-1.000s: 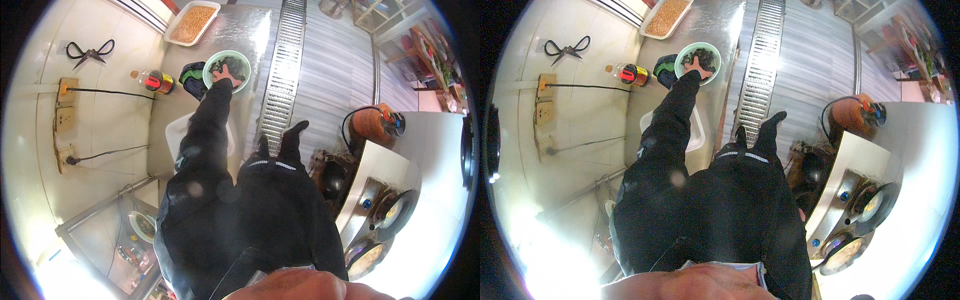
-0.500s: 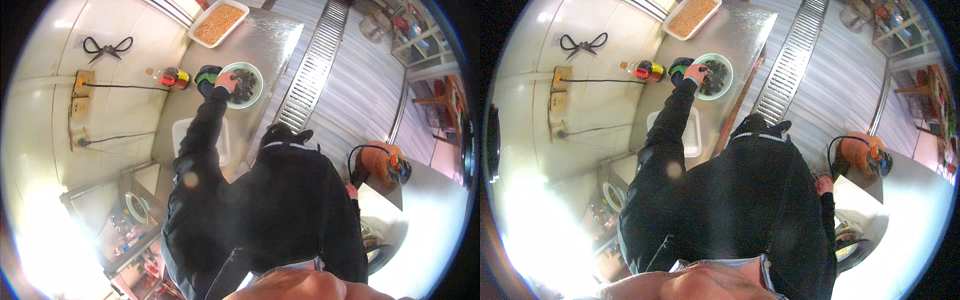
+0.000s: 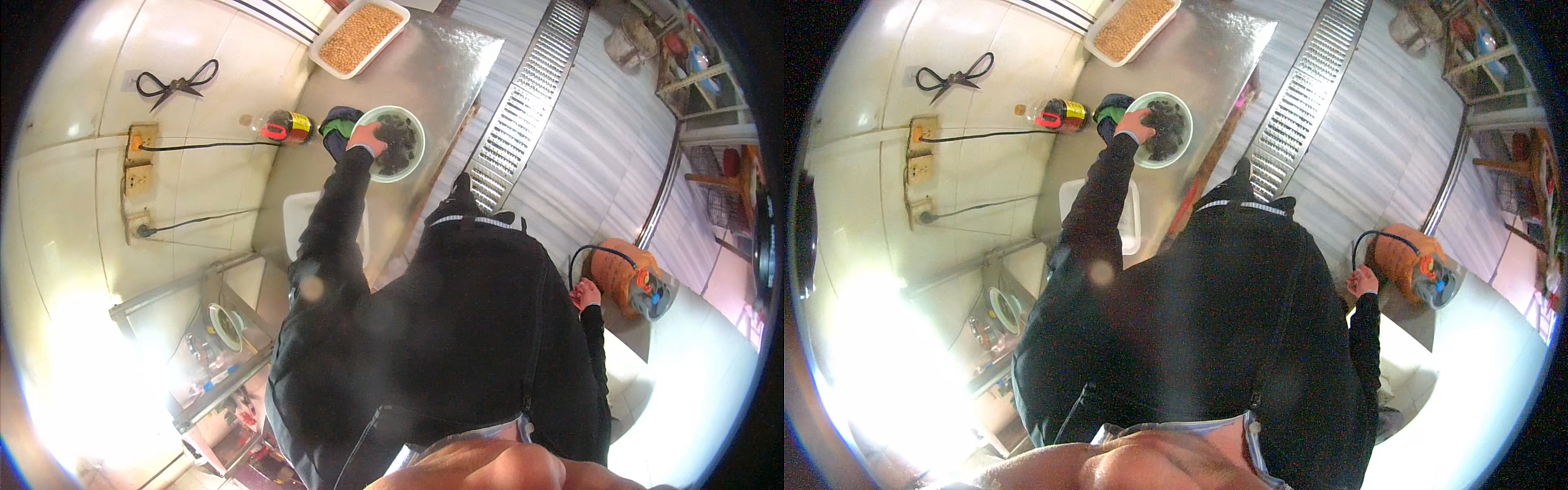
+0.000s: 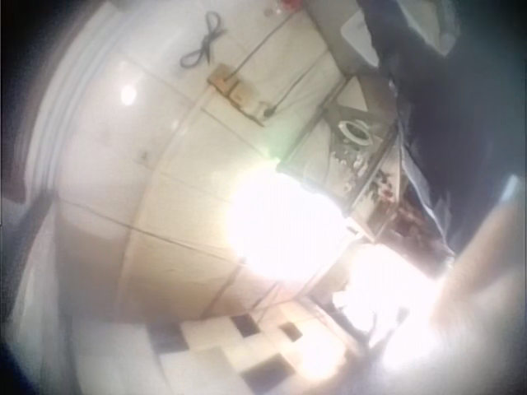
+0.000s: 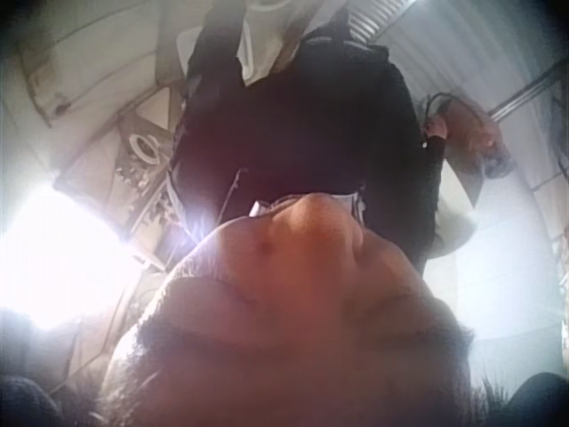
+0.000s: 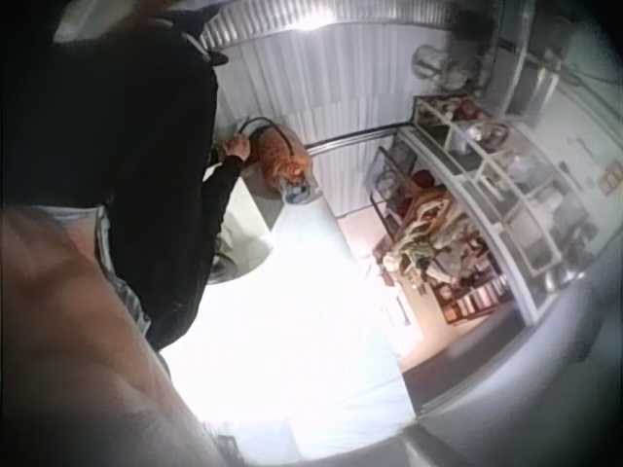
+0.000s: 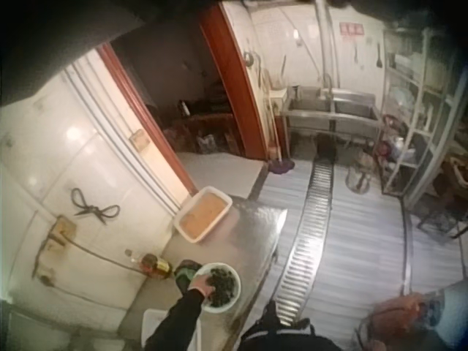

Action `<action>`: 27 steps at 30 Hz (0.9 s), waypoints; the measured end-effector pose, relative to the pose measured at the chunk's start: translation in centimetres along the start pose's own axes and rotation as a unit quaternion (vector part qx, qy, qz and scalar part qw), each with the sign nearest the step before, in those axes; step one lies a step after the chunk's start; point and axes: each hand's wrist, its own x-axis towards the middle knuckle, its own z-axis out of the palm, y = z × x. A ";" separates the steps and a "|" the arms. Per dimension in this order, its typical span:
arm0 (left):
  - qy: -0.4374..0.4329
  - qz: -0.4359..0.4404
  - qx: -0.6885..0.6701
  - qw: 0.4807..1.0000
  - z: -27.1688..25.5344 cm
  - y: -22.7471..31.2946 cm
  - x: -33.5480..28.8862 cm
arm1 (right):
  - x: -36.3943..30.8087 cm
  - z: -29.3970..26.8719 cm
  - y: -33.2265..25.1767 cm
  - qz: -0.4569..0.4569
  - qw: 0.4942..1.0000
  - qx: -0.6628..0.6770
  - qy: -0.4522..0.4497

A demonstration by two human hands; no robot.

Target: The person stir-fries chopped green vegetables in a wok over a gas burner, then adds dark ingredients and red peppers. They use a ladle to mix and transfer the vegetables into a colander, and later return to the wok to continue cooking.

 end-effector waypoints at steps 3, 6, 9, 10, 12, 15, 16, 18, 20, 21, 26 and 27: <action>-0.007 0.022 0.074 0.997 1.3 1.5 0.1 | -0.4 -0.1 1.7 0.025 0.999 0.023 0.022; -0.070 0.022 0.134 0.988 2.0 2.8 0.0 | -0.9 -0.2 2.8 0.033 0.999 0.027 0.028; -0.099 0.016 0.162 0.982 2.3 3.6 0.3 | -1.0 0.3 3.3 0.032 0.999 0.030 0.026; -0.124 0.008 0.152 0.981 2.5 3.7 0.4 | -1.0 0.5 3.3 0.030 0.999 0.030 0.024; -0.134 -0.001 0.131 0.982 2.9 3.5 0.7 | -1.0 1.1 3.3 0.026 0.999 0.028 0.022; -0.133 0.025 0.138 0.981 4.4 2.4 1.5 | -0.7 2.1 2.9 0.019 0.999 0.028 0.013; -0.130 0.034 0.139 0.981 5.1 1.9 1.6 | -0.6 2.5 2.7 0.016 0.999 0.028 0.010; -0.110 0.054 0.144 0.982 6.5 0.8 1.8 | -0.3 3.1 2.1 0.007 1.000 0.028 0.002; -0.077 0.088 0.116 0.986 7.3 -0.3 2.0 | 0.0 3.5 1.2 -0.006 0.999 0.032 -0.004; -0.075 0.095 0.103 0.987 7.4 -0.7 2.1 | 0.2 3.8 0.7 -0.040 0.998 0.023 -0.036; -0.046 0.109 0.018 0.993 4.5 -2.0 2.2 | 0.8 3.9 -2.1 0.020 0.998 0.051 -0.029; -0.044 0.110 -0.017 0.993 3.6 -2.2 1.9 | 0.9 3.9 -2.5 0.024 0.999 0.033 -0.003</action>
